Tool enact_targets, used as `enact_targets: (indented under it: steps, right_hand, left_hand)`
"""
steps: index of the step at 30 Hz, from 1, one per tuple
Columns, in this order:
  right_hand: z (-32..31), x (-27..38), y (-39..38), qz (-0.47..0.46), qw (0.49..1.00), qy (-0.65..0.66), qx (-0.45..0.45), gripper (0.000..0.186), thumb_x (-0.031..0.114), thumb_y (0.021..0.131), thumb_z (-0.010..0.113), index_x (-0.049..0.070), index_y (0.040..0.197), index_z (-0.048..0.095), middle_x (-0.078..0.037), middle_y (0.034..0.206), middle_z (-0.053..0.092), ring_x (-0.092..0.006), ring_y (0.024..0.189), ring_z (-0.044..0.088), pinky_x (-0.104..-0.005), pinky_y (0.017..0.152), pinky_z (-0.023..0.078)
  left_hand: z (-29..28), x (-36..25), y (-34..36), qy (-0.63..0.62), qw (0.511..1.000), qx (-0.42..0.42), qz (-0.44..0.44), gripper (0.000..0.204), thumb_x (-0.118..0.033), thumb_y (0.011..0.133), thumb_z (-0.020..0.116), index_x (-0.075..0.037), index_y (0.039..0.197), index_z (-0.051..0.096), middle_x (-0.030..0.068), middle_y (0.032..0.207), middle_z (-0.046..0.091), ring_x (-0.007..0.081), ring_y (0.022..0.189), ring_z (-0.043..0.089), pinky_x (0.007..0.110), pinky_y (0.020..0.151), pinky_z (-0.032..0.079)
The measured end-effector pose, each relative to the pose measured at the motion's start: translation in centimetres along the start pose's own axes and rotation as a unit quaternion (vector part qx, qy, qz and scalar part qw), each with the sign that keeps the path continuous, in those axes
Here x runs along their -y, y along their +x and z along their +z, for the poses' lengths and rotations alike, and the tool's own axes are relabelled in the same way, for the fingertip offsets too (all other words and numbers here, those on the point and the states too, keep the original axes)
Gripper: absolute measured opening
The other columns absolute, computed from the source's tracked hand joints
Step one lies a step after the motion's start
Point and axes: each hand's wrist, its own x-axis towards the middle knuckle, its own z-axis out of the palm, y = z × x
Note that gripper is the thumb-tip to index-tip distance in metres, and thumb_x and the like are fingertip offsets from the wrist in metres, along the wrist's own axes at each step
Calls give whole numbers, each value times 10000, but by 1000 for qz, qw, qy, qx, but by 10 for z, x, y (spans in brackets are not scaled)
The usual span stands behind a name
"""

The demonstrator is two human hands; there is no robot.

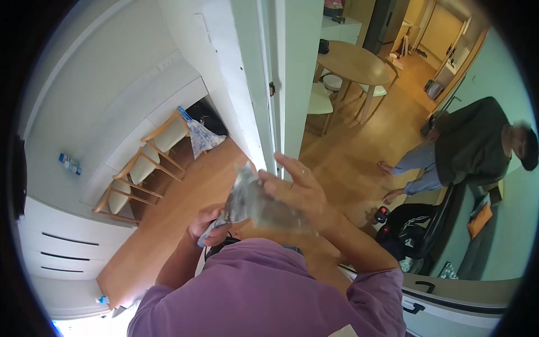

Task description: The person applies plaster to a wall section using a putty knife and a hawk, smoothing the material across the surface and edges. The person luego washes their hands in a sink.

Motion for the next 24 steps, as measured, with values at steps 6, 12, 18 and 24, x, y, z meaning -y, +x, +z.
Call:
enact_targets:
  steps: [6, 12, 18, 24]
  right_hand:
    - [-52, 39, 18, -94, 924, -328, 172, 600, 147, 814, 695, 153, 1404, 589, -49, 1405, 620, -350, 1421, 455, -523, 1152, 343]
    - [-42, -9, -32, 182, 909, -331, 176, 354, 132, 906, 656, 75, 1255, 627, -113, 1173, 679, -333, 1061, 643, -472, 906, 526]
    - [81, -95, -102, 525, 742, 343, -236, 174, 114, 964, 565, 17, 1106, 597, -101, 985, 645, -214, 749, 635, -354, 620, 544]
    - [181, -202, -121, 595, 657, 380, -262, 274, 137, 922, 529, -29, 1139, 541, -169, 948, 634, -256, 676, 663, -396, 547, 599]
  left_hand:
    - [41, -15, 16, 38, 997, 63, -13, 374, -309, 1029, 584, 38, 1156, 529, 80, 613, 456, 134, 374, 429, 270, 301, 334]
    - [47, -16, 2, 172, 970, -45, 163, 375, -317, 1036, 574, -26, 1267, 526, 80, 592, 463, 162, 350, 416, 298, 302, 318]
    - [21, -25, -28, 244, 918, -175, 261, 476, -421, 1053, 512, -61, 1361, 466, 46, 589, 444, 168, 337, 418, 297, 303, 339]
    - [4, -53, -63, 240, 914, -197, 261, 473, -389, 1089, 442, -66, 1432, 402, 33, 595, 436, 152, 334, 425, 278, 297, 349]
